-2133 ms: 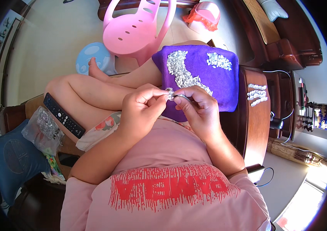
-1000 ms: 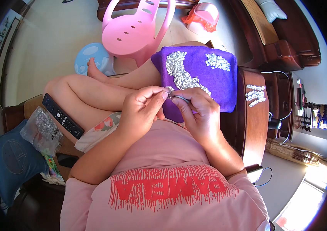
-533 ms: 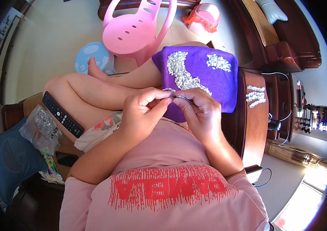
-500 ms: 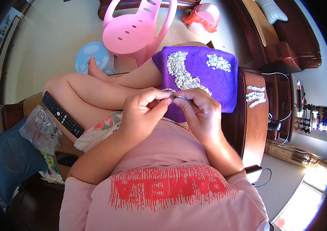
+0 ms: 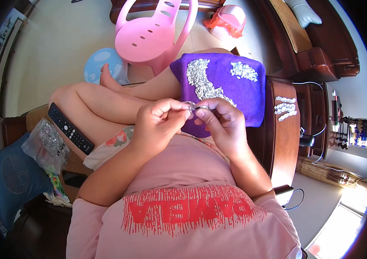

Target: Assembling small white plastic components by hand.

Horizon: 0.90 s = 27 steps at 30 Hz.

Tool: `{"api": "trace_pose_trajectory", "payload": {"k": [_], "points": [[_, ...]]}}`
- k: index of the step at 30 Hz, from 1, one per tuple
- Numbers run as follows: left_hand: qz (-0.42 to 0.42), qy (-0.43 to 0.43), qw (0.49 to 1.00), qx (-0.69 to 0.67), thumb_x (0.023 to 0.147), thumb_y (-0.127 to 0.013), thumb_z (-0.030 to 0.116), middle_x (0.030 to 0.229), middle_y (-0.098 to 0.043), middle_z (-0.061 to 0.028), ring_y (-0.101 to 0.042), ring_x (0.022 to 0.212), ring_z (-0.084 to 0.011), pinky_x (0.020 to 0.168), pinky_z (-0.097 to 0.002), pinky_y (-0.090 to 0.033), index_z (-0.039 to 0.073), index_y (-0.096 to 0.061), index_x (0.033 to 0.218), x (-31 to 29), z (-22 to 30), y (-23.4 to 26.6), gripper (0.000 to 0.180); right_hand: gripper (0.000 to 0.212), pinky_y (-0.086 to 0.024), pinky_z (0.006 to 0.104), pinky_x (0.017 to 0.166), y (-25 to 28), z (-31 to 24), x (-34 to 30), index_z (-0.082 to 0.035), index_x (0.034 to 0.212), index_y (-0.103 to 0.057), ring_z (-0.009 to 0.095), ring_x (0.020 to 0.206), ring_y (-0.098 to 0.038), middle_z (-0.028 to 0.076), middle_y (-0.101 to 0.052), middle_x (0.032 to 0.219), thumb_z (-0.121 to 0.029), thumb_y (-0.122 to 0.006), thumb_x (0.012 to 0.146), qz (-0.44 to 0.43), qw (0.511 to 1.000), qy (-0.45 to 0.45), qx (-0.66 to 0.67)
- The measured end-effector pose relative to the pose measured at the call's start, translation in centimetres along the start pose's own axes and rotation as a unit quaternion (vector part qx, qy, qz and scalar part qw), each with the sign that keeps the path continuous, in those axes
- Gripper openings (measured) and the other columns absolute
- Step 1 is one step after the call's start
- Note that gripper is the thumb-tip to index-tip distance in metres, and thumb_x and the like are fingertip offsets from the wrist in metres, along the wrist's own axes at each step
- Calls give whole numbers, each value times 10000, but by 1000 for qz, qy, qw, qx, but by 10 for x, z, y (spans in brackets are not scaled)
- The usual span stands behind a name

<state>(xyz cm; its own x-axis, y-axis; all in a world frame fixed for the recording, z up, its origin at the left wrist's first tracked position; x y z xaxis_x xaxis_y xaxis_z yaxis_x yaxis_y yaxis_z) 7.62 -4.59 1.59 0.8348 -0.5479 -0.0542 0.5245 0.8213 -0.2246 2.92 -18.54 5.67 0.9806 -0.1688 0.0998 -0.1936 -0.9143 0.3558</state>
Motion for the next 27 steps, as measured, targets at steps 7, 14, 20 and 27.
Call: {"api": "trace_pose_trajectory", "payload": {"k": [7,14,20,27], "points": [[-36,174,974,-139,955,-661,86,889,-713,-81,-540,592,-57,529,-204,-419,-14,-681,1043,-13,-4,-3,135,328,-505,229,736,-12,6,3,-2,1274,-576,66,814,-591,29,-649,1009,-58,-660,963,-119,951,-125,256],[-66,196,950,-236,955,-653,122,868,-684,-58,-508,592,-54,525,-206,-367,-4,-681,1027,-30,20,-3,148,348,-514,241,830,-22,-17,-3,-13,1239,-616,87,949,-624,37,-671,1073,-5,-715,905,-204,949,-58,232],[-149,211,924,-282,967,-617,147,876,-652,-41,-495,592,-54,534,-221,-371,-3,-660,1022,-43,28,-10,165,211,-512,245,801,2,-35,-13,-1,1106,-691,82,881,-637,26,-711,942,-16,-726,899,-177,952,-114,222],[-124,210,959,-147,932,-653,87,826,-658,-60,-493,555,-55,497,-217,-376,-8,-656,979,-30,9,-24,107,191,-530,275,793,48,-1,-24,20,1049,-704,102,882,-660,46,-718,940,-82,-753,895,-214,965,-134,73]]}}
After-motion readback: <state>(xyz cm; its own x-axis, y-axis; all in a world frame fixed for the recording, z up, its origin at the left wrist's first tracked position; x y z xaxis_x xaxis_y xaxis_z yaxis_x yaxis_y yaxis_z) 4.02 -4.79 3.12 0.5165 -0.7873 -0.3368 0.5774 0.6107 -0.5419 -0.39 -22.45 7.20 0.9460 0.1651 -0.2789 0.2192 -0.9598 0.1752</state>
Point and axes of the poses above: each hand's wrist, its own x-axis towards the middle knuckle, its own y-axis out of the back of the hand, z = x × y, the point moved 10 cm from there along x, towards the middle knuckle
